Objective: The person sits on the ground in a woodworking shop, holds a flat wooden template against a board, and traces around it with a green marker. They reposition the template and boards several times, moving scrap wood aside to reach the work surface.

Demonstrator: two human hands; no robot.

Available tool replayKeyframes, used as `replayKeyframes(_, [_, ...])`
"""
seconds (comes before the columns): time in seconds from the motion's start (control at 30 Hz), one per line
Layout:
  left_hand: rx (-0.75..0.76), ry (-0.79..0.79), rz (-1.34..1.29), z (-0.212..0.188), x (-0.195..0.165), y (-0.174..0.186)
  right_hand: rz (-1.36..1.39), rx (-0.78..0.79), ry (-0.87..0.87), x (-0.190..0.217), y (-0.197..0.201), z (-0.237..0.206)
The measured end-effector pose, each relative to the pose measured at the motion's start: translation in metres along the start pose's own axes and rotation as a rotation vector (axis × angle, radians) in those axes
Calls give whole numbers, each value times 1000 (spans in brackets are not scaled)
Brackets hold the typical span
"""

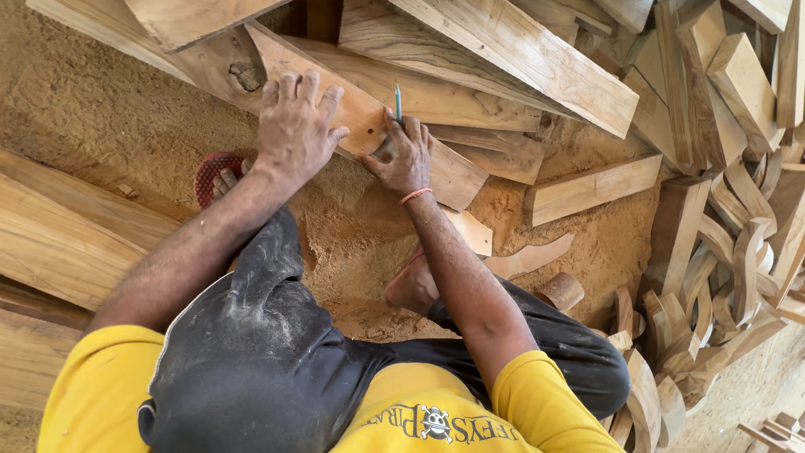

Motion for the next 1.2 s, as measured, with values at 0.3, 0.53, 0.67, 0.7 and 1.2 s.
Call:
replayKeyframes(0.3, [254, 27, 46, -1, 0, -12, 46, -84, 32, 4, 8, -5])
replayKeyframes(0.53, [232, 1, 58, -4, 0, -8, 58, -112, 47, 0, 7, -8])
replayKeyframes(0.67, [253, 12, 36, -6, 0, -8, 49, -118, 90, -2, 7, -9])
replayKeyframes(0.7, [263, 15, 28, -6, 1, -8, 26, -122, 98, -2, 8, -8])
replayKeyframes(1.2, [364, 43, 79, 0, -4, -23, 362, -208, -56, -32, 8, -16])
Point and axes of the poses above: each hand's wrist, its own z-axis towards the middle knuckle, its own y-axis out of the back of the hand, x = y × z, the point moved 5 cm from there along z, towards the middle knuckle, and after that the axes turned 3 degrees about y, right-handed, at the moved point
